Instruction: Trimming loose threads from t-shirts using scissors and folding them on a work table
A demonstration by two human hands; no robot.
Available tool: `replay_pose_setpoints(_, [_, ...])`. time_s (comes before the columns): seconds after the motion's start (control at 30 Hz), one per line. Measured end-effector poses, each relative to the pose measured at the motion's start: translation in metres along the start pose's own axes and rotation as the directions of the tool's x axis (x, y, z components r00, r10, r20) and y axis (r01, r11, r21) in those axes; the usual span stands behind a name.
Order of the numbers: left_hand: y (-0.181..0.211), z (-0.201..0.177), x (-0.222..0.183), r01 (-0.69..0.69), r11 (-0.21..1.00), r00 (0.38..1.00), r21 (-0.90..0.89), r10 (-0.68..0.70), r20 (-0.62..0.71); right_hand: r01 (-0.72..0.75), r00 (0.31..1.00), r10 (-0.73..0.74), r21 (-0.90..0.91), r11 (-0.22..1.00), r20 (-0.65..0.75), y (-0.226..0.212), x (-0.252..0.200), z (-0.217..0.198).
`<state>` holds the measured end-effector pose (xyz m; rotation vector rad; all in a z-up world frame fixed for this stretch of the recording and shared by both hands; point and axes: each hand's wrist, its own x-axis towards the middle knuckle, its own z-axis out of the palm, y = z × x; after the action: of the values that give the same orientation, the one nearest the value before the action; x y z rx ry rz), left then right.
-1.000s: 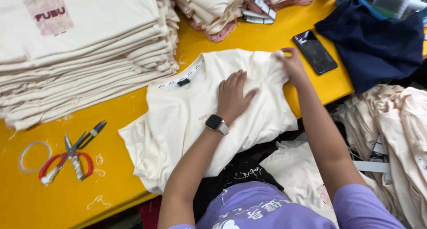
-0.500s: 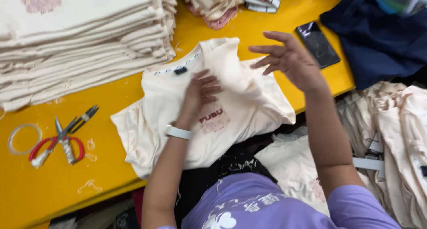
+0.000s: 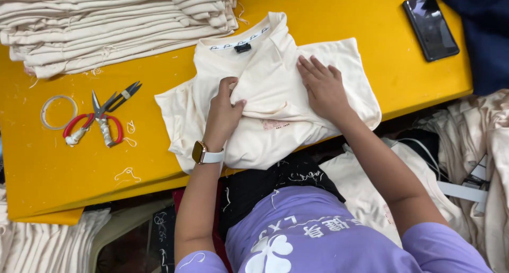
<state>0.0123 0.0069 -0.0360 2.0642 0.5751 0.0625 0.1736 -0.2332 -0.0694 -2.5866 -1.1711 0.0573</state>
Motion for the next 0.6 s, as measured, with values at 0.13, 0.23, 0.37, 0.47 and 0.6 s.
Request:
replay_pose_setpoints(0.13, [0.007,0.001,-0.021,-0.073,0.988,0.996,0.139,0.079,-0.039,0.078,0.97,-0.074,0.007,0.997,-0.231,0.004,-0.008,0.007])
replay_pose_setpoints(0.23, [-0.009,0.012,-0.023,-0.336,0.828,0.874,0.45,0.452,-0.179,0.144,0.889,0.035,0.35,0.926,-0.457,-0.018,-0.015,-0.004])
replay_pose_setpoints(0.37, [-0.011,0.03,-0.017,-0.569,0.743,0.819,0.353,0.549,0.165,-0.164,0.986,0.154,0.284,0.945,0.059,-0.055,-0.019,0.002])
replay_pose_setpoints(0.47, [0.007,0.03,-0.014,-0.596,0.705,0.802,0.384,0.495,0.335,-0.156,0.976,0.135,0.118,0.981,0.172,-0.066,-0.029,0.003])
replay_pose_setpoints(0.6, [0.002,0.038,-0.007,-0.621,0.658,0.783,0.426,0.531,0.323,-0.078,0.982,0.036,0.223,0.972,0.187,-0.074,-0.052,-0.021])
